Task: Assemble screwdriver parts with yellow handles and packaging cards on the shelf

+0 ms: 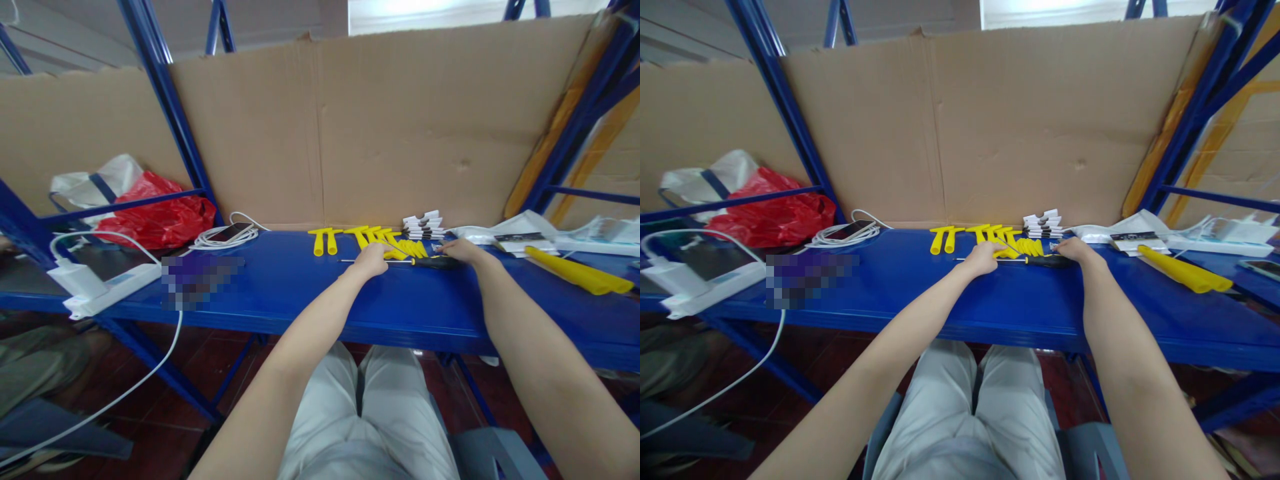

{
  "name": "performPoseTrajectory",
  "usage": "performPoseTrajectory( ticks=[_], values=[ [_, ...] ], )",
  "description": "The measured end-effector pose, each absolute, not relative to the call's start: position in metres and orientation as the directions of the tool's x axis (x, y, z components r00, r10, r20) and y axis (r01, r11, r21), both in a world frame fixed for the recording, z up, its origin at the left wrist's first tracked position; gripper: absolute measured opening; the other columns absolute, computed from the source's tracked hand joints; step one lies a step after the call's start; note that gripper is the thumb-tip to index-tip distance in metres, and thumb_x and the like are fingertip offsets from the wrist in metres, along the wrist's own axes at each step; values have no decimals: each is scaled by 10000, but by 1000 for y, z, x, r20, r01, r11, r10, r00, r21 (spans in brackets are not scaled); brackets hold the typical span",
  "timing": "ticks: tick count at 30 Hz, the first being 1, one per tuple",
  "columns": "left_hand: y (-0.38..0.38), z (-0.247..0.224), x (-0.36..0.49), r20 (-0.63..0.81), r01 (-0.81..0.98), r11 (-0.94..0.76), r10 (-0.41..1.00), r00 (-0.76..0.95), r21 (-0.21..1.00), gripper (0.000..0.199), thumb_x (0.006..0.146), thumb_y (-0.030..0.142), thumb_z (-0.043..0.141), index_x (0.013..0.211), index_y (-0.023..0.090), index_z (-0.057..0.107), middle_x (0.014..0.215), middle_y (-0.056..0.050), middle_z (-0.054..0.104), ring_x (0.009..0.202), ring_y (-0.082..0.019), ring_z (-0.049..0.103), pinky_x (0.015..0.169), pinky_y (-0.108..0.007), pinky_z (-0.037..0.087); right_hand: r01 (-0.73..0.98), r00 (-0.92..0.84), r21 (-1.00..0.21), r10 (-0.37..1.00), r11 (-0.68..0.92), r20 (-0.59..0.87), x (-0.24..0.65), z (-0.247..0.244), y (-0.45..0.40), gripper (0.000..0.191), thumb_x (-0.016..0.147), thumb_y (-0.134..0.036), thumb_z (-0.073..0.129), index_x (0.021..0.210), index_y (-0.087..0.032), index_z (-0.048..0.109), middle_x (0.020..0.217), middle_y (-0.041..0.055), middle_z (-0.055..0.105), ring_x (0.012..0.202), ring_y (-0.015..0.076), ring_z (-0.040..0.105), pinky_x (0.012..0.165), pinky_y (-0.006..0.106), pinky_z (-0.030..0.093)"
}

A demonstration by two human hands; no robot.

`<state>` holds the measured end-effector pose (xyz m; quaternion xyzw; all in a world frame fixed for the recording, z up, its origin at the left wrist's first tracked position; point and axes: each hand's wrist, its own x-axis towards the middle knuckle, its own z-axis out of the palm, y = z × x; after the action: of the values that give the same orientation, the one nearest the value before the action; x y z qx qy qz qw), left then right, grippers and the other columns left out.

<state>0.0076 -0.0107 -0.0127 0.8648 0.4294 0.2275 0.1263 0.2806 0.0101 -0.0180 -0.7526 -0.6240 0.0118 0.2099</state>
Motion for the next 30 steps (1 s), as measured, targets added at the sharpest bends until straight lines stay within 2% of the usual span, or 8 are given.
performPoseTrajectory(
  ticks=[5,13,20,26,30],
  values=[
    [-12,-11,8,307,692,-616,788,534,378,517,768,-2,538,1252,157,625,1303,-116,601,1257,-233,510,1102,-361,337,904,288,-365,948,-221,138,275,-15,7,140,731,-242,633,629,-175,702,748,51,690,786,208,639,693,255,488],
    [-14,-11,9,272,706,-608,794,543,363,535,767,9,533,1266,182,617,1311,-108,595,1256,-240,509,1086,-357,359,905,282,-374,945,-204,167,274,-17,14,155,686,-239,682,538,-210,647,636,19,653,739,204,629,664,265,483],
    [-13,-13,9,296,684,-630,777,556,369,535,749,-11,532,1248,155,630,1293,-126,604,1249,-247,512,1086,-355,361,897,285,-402,937,-187,200,277,-23,20,97,673,-210,665,579,-193,648,594,7,631,661,178,608,580,242,475],
    [-13,-13,9,305,692,-625,780,546,360,533,764,-7,525,1253,179,624,1297,-112,602,1244,-235,517,1083,-355,363,885,303,-403,946,-234,118,270,-20,16,198,701,-184,629,510,-188,578,564,38,603,693,222,619,574,275,476],
    [-14,-13,10,319,686,-618,786,530,384,529,766,-16,529,1246,184,627,1288,-118,602,1235,-246,521,1071,-360,373,866,339,-417,937,-276,83,265,-15,12,181,721,-208,613,544,-172,597,606,53,603,741,234,624,623,291,480]
  ],
)
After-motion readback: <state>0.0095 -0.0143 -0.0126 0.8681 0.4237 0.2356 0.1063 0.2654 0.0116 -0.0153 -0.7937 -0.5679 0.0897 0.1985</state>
